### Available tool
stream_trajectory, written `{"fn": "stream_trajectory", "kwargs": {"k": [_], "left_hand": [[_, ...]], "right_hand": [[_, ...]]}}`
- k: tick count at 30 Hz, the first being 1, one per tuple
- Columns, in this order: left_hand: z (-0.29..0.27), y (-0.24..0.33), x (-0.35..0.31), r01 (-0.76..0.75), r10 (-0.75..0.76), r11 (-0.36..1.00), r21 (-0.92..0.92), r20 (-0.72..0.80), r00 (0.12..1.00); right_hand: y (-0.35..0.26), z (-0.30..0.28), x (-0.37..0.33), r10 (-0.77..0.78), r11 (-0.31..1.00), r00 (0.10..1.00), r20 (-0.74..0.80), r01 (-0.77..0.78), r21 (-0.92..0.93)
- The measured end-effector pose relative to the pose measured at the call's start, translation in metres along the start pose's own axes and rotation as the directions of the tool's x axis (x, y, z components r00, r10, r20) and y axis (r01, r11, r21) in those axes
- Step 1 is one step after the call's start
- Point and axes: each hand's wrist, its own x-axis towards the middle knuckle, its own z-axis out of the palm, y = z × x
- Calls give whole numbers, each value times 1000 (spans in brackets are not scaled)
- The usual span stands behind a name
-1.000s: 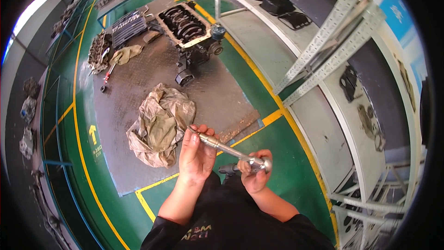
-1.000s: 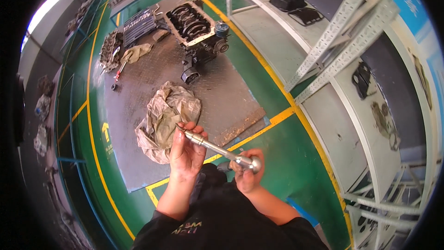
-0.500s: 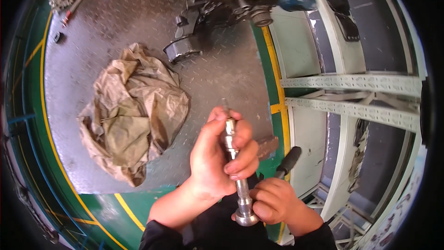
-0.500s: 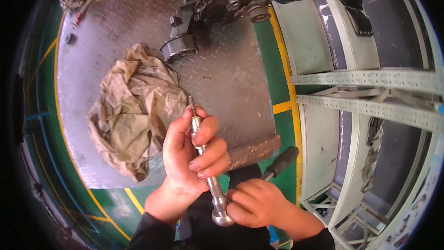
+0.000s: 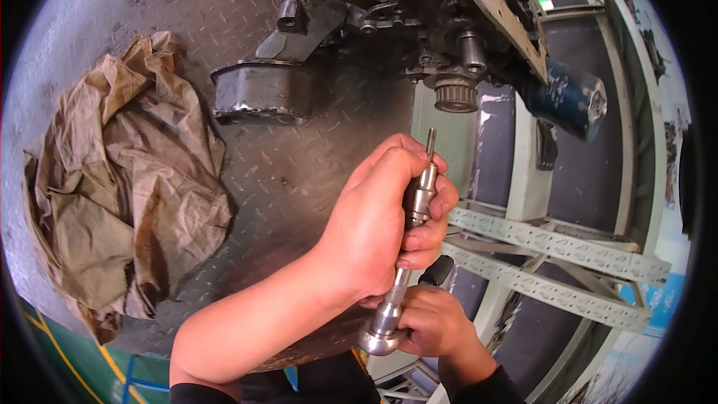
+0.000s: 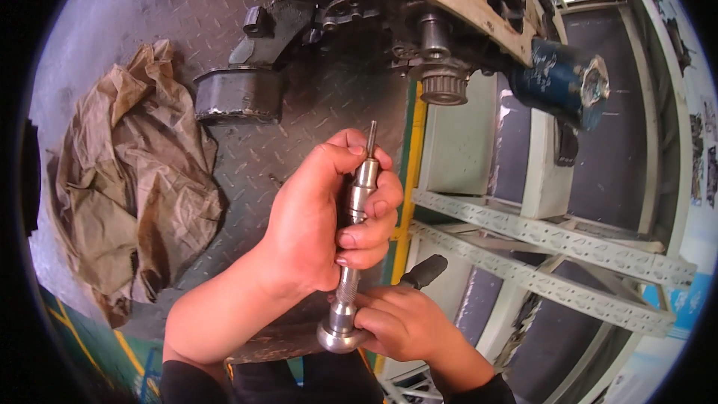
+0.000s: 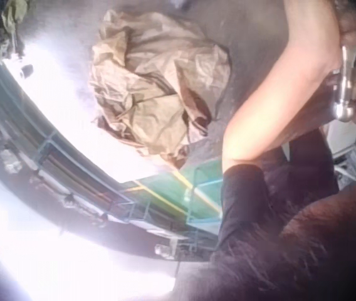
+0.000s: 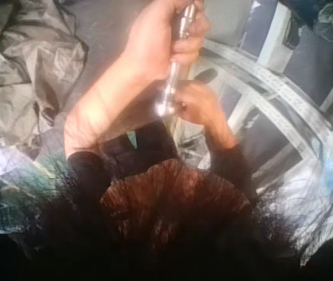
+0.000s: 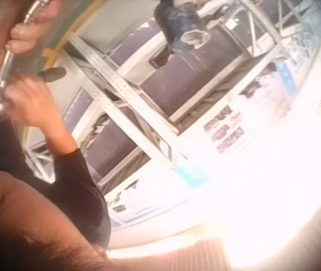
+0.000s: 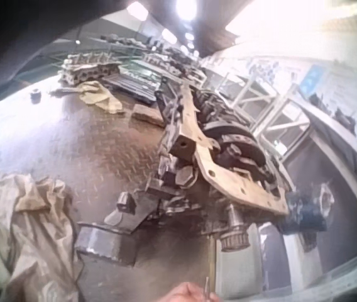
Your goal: Using a socket wrench to remove bolts from an engine block and then inspecting a gear.
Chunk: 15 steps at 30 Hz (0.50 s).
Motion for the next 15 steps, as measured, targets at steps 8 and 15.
{"fn": "stream_trajectory", "kwargs": {"k": [8,15], "left_hand": [[3,9,12,-109,117,992,-55,165,979],[35,42,32,-180,203,979,-100,319,926]], "right_hand": [[17,-28,29,43,951,991,128,-1,-309],[5,-64,57,-213,880,959,-184,107,-463]]}}
